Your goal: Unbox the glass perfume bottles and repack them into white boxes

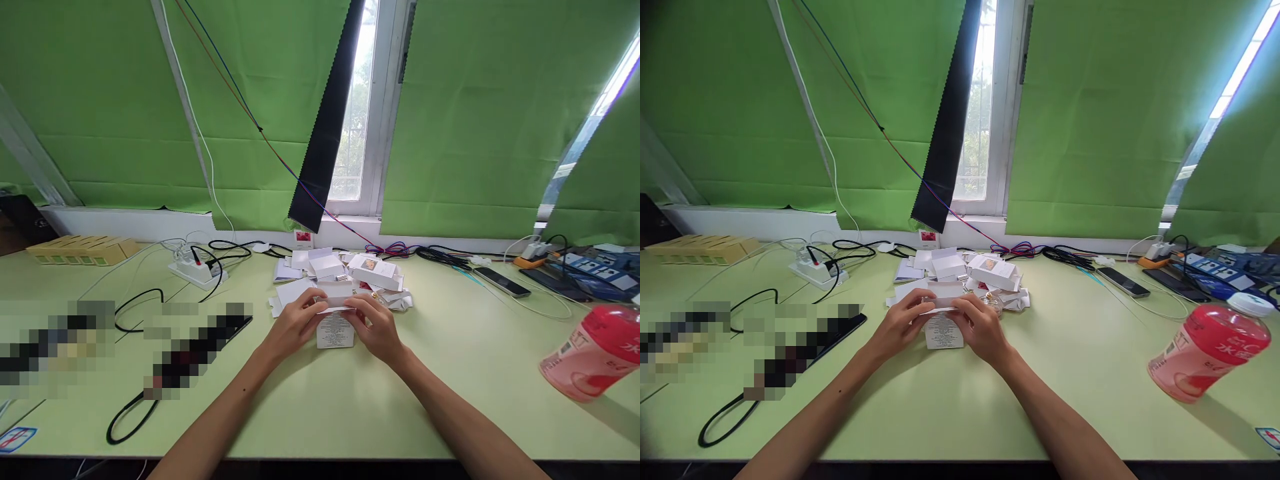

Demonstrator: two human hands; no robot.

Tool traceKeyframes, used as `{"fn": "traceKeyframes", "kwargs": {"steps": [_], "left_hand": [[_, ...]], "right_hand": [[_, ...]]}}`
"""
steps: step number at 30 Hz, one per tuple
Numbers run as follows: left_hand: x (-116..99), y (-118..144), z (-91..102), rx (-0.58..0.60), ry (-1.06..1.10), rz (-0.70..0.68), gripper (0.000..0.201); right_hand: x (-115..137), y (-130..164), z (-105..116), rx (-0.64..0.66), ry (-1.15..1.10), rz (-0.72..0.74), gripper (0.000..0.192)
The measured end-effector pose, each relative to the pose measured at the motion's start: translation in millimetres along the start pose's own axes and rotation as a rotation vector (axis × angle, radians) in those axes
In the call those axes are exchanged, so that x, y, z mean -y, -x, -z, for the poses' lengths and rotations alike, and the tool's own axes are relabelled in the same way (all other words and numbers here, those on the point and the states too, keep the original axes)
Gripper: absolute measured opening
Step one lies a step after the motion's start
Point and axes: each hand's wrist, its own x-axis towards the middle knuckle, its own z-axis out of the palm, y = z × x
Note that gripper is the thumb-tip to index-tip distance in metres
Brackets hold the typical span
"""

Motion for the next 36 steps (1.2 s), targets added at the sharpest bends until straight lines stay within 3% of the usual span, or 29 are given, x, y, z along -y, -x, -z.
{"fn": "traceKeyframes", "kwargs": {"steps": [6,12,24,36], "left_hand": [[0.2,-0.2,-0.6,-0.012,0.03,0.01,0.011],[1.6,-0.9,-1.5,-0.017,0.042,0.0,0.012],[0.7,-1.5,-0.6,0.0,0.057,0.02,0.013],[3.1,-0.5,0.7,0.002,0.122,0.007,0.027]], "right_hand": [[-0.6,0.5,-0.7,-0.007,-0.068,-0.19,0.027],[-1.9,2.6,-5.2,-0.049,-0.082,-0.266,0.023],[3.1,7.6,-16.4,-0.183,-0.166,-0.466,0.037],[2.1,11.7,-18.6,-0.132,-0.092,-0.513,0.039]]}}
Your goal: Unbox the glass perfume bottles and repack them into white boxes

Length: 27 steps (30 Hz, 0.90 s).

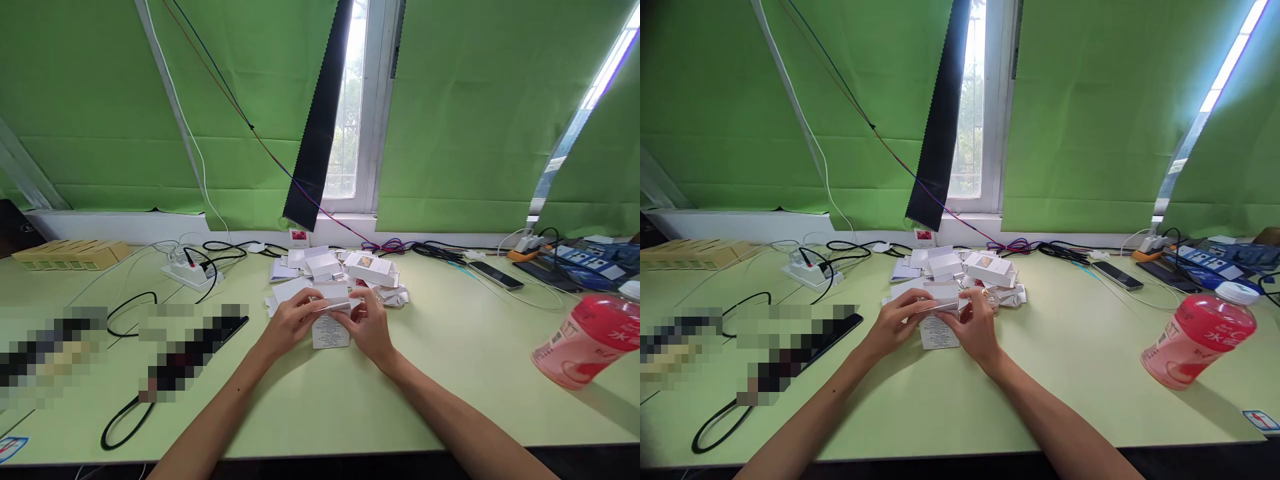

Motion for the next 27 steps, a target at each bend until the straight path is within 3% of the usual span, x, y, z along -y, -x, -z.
{"fn": "traceKeyframes", "kwargs": {"steps": [12,27], "left_hand": [[-2.5,-1.8,1.2,0.015,0.125,0.079,0.025],[-9.9,-11.0,12.4,0.14,0.235,0.263,0.022]], "right_hand": [[1.5,-0.6,0.4,0.019,0.006,0.013,0.038],[3.2,-1.8,1.0,0.046,0.0,0.049,0.03]]}}
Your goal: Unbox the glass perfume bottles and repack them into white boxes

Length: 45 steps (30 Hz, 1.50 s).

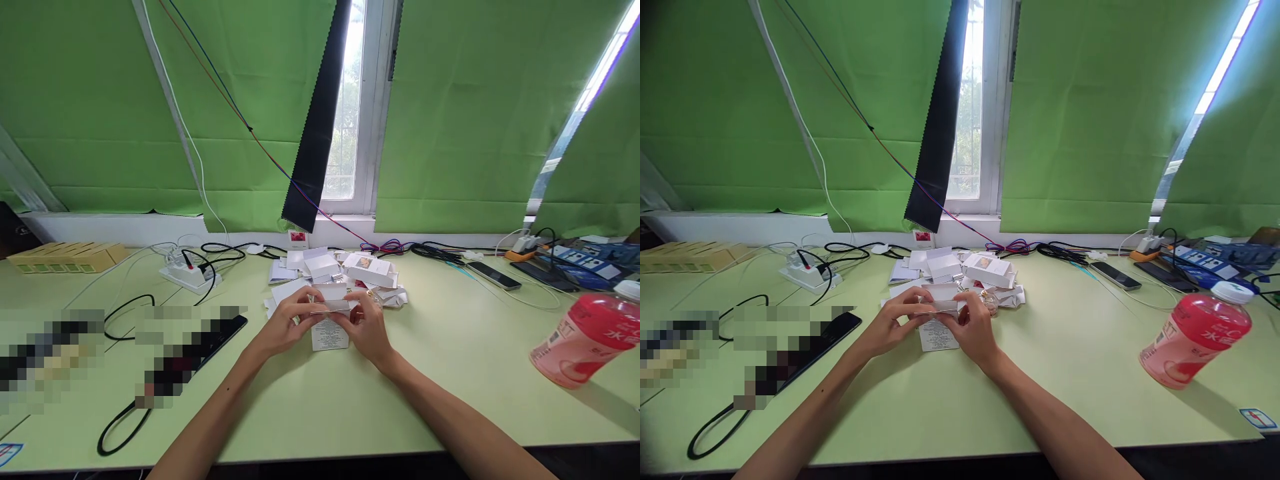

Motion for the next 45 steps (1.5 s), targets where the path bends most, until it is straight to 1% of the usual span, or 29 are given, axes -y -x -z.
{"fn": "traceKeyframes", "kwargs": {"steps": [4,8,12,14,16,19,21,22,25,31,33,37,40,43,45], "left_hand": [[-3.1,0.0,0.3,0.013,0.017,0.019,0.022],[-5.0,0.5,-1.1,-0.003,0.046,0.034,0.019],[-6.4,0.6,-3.4,-0.032,0.06,0.034,0.017],[-6.8,0.7,-4.9,-0.044,0.076,0.042,0.016],[-6.3,1.1,-6.6,-0.06,0.09,0.051,0.015],[-3.7,2.4,-9.5,-0.092,0.101,0.048,0.014],[-1.3,3.5,-11.2,-0.109,0.099,0.04,0.013],[-0.1,4.0,-11.9,-0.116,0.096,0.038,0.013],[2.4,4.7,-13.7,-0.133,0.093,0.026,0.012],[0.8,4.1,-14.8,-0.165,0.116,-0.01,0.016],[-0.1,4.3,-14.7,-0.167,0.113,-0.014,0.022],[-0.3,4.7,-15.1,-0.189,0.106,-0.034,0.041],[-0.6,3.9,-15.7,-0.233,0.1,-0.052,0.051],[0.0,2.8,-16.8,-0.268,0.113,-0.054,0.059],[2.2,3.1,-18.4,-0.269,0.191,-0.046,0.061]], "right_hand": [[-0.5,-0.2,-0.6,0.031,-0.023,-0.009,0.026],[2.9,-0.6,-0.6,0.028,-0.052,0.005,0.023],[7.0,-1.8,1.4,0.04,-0.067,0.001,0.023],[7.5,-2.3,2.9,0.058,-0.089,-0.006,0.028],[6.7,-2.9,4.3,0.095,-0.144,-0.042,0.038],[5.1,-4.0,5.5,0.135,-0.266,-0.18,0.059],[5.1,-5.4,5.7,0.124,-0.329,-0.279,0.065],[5.7,-6.2,5.7,0.117,-0.352,-0.313,0.066],[9.0,-9.1,6.1,0.119,-0.39,-0.357,0.059],[13.7,-13.7,9.1,0.147,-0.389,-0.368,0.049],[13.4,-14.5,9.7,0.151,-0.416,-0.375,0.046],[13.6,-16.5,10.2,0.145,-0.464,-0.397,0.039],[15.6,-19.7,12.4,0.139,-0.469,-0.411,0.037],[19.7,-25.8,18.9,0.153,-0.464,-0.415,0.036],[24.0,-31.2,26.2,0.187,-0.457,-0.422,0.035]]}}
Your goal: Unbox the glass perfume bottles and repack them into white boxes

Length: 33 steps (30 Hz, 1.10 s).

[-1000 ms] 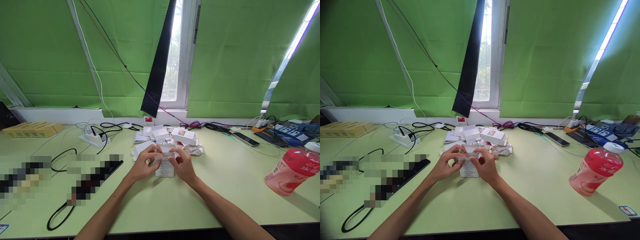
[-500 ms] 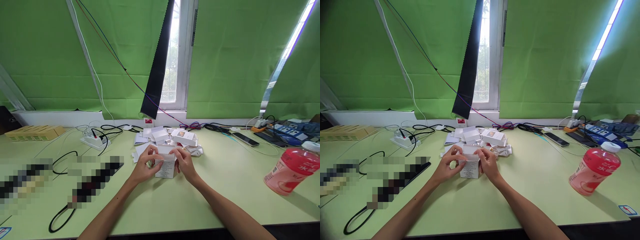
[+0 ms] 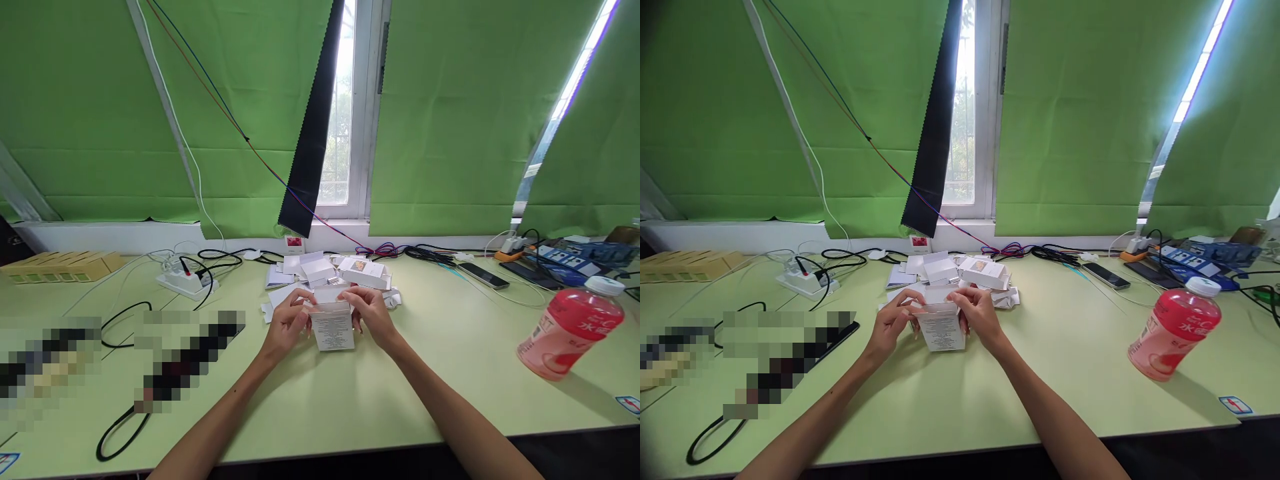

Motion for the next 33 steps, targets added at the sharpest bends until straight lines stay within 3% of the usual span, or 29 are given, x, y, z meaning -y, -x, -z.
{"fn": "traceKeyframes", "kwargs": {"steps": [5,10,17,22,27,33], "left_hand": [[7.7,4.8,-1.8,-0.078,0.172,0.037,0.046],[7.5,6.0,-3.9,-0.245,-0.102,-0.114,0.038],[4.8,7.3,-11.8,-0.166,-0.281,-0.289,0.034],[6.9,9.3,-14.4,-0.146,-0.275,-0.286,0.032],[8.7,11.5,-15.1,-0.117,-0.273,-0.268,0.031],[8.2,13.0,-17.6,-0.08,-0.29,-0.267,0.032]], "right_hand": [[27.6,-3.3,17.2,0.1,0.084,-0.052,0.035],[46.6,-9.0,42.9,0.114,0.154,-0.04,0.035],[73.9,-4.5,82.7,0.15,0.419,-0.025,0.041],[88.9,6.6,98.6,0.337,0.671,-0.181,0.038],[84.4,11.7,92.0,0.615,0.731,-0.291,0.027],[68.9,8.6,80.8,0.831,0.957,-0.194,0.025]]}}
